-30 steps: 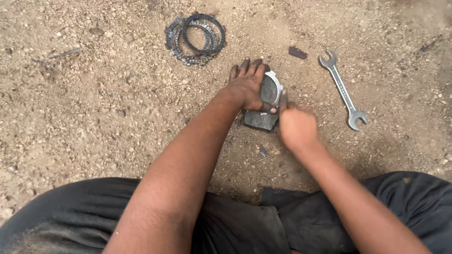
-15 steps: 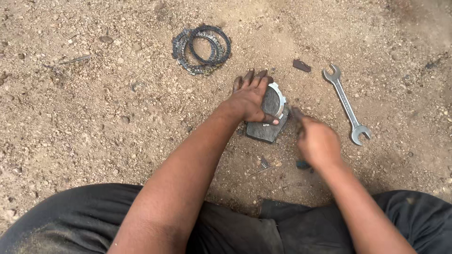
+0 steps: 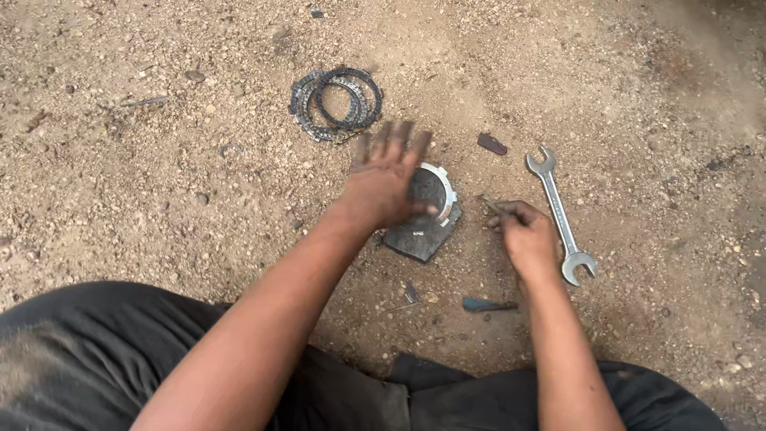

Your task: The person cleans and scrapes debris from clutch plate components by hand and using a small scraping tool.

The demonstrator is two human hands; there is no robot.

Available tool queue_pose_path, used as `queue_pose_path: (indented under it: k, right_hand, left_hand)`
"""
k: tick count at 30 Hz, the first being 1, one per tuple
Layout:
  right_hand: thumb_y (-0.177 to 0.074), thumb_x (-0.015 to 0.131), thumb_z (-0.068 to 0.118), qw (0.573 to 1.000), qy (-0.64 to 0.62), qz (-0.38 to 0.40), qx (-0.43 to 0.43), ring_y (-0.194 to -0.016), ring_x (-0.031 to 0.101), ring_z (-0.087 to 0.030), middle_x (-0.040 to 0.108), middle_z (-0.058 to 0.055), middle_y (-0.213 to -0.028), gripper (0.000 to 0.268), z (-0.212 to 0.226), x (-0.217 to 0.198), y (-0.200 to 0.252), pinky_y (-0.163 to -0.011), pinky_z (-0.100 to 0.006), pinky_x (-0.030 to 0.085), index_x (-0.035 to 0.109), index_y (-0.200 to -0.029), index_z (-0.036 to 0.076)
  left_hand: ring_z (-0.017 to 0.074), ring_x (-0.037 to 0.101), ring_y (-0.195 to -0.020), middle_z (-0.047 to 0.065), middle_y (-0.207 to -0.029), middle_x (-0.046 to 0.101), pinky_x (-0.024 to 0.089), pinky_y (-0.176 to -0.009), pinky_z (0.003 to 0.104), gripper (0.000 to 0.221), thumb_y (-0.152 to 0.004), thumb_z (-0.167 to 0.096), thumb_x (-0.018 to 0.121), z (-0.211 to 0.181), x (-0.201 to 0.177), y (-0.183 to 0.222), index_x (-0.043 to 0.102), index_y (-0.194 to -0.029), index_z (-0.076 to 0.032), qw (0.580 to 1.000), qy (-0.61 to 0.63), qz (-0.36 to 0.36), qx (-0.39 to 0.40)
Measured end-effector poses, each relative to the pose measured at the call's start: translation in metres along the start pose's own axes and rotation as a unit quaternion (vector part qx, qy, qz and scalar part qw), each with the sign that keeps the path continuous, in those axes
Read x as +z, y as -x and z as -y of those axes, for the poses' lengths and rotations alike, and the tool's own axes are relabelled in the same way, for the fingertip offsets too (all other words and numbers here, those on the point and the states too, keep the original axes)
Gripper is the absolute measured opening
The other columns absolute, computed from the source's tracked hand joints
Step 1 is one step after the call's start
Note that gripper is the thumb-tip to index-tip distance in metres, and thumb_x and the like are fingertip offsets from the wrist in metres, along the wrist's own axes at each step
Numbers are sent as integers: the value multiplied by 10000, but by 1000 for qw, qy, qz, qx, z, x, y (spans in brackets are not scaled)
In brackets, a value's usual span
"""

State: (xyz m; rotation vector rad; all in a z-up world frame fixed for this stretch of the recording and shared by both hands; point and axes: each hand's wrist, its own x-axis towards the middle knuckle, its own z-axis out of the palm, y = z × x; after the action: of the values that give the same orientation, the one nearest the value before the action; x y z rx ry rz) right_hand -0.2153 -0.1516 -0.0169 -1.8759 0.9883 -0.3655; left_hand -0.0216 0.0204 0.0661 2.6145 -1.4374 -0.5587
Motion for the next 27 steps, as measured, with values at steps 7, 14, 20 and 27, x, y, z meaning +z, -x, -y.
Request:
queue_pose_path:
  k: [7,14,20,27]
  right_hand:
    - [-1050,522,171,990,-102,9,98,-698,549,-186,632,-64,-754,283,-12,11,-14,-673,-348,445,716,-980,-22]
    - [-1082,459,211,989,-69,102,79,-723,551,-163,598,-86,-850,300,37,1,42,-698,-323,525,670,-1268,103]
    - [-981,518,14,958,-227,174,6,-810,671,-153,667,-54,-929,182,46,-19,53,-791,-287,611,631,-1121,41]
    - [-1032,522,49,989,49,140,-29,-759,610,-239,659,-114,-900,63,28,9,37,-693,-362,485,580,-1040,26]
  left_hand:
    - [348,29,-1592,165,-1694,116,44,-1272,597,1003,-924,-507,676,-43,26,102,78,-1653,-166,933,181,-94,-296]
    - [333,-132,-1557,120,-1698,-131,-17,-1242,548,970,-954,-644,498,-56,68,83,-64,-1620,-216,996,32,42,-67]
    - [310,-89,-1582,80,-1728,-94,31,-1273,511,900,-975,-676,395,-36,92,75,-31,-1646,-252,999,-21,22,-11]
    - [314,-91,-1581,73,-1730,-118,79,-1270,514,931,-980,-673,411,-19,77,65,-66,-1646,-231,993,-63,99,23]
